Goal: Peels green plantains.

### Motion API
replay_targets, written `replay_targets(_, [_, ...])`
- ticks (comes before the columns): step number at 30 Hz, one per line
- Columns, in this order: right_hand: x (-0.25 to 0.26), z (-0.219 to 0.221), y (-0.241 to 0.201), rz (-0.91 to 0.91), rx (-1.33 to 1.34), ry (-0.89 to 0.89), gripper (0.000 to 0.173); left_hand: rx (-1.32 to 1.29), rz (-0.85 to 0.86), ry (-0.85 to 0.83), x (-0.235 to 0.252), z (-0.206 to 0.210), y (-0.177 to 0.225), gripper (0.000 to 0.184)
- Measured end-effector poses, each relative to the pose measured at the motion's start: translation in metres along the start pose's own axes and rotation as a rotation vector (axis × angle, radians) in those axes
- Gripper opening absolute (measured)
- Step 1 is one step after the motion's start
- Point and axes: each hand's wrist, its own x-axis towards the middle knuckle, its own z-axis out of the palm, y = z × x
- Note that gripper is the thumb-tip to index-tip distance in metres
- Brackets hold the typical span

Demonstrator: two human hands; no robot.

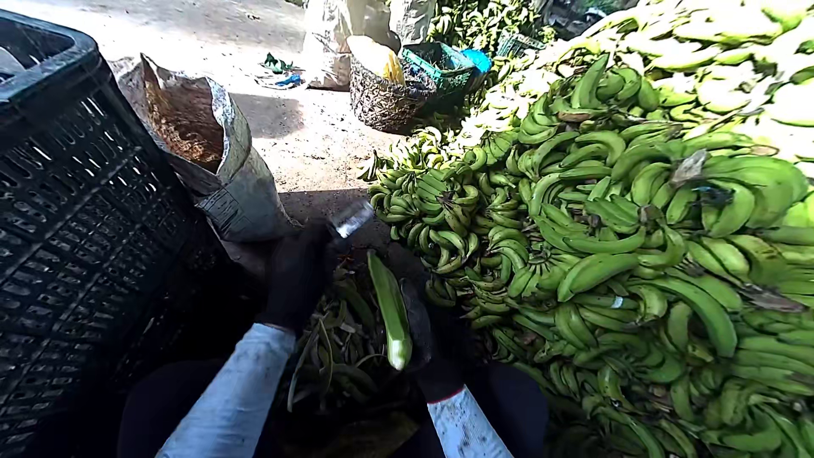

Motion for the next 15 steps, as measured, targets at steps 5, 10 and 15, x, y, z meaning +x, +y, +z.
replay_targets(5, [0.018, -0.023, -0.015, -0.142, 0.112, 0.039, 0.034, -0.313, 0.198, -0.198, -0.023, -0.006, 0.006, 0.044])
replay_targets(10, [0.046, -0.022, -0.045, -0.447, 0.055, 0.126, 0.038, -0.515, 0.244, -0.447, -0.076, 0.014, 0.029, 0.064])
replay_targets(15, [0.052, -0.024, -0.029, -0.393, -0.082, 0.014, 0.037, -0.366, 0.295, -0.334, -0.061, 0.018, 0.021, 0.06])
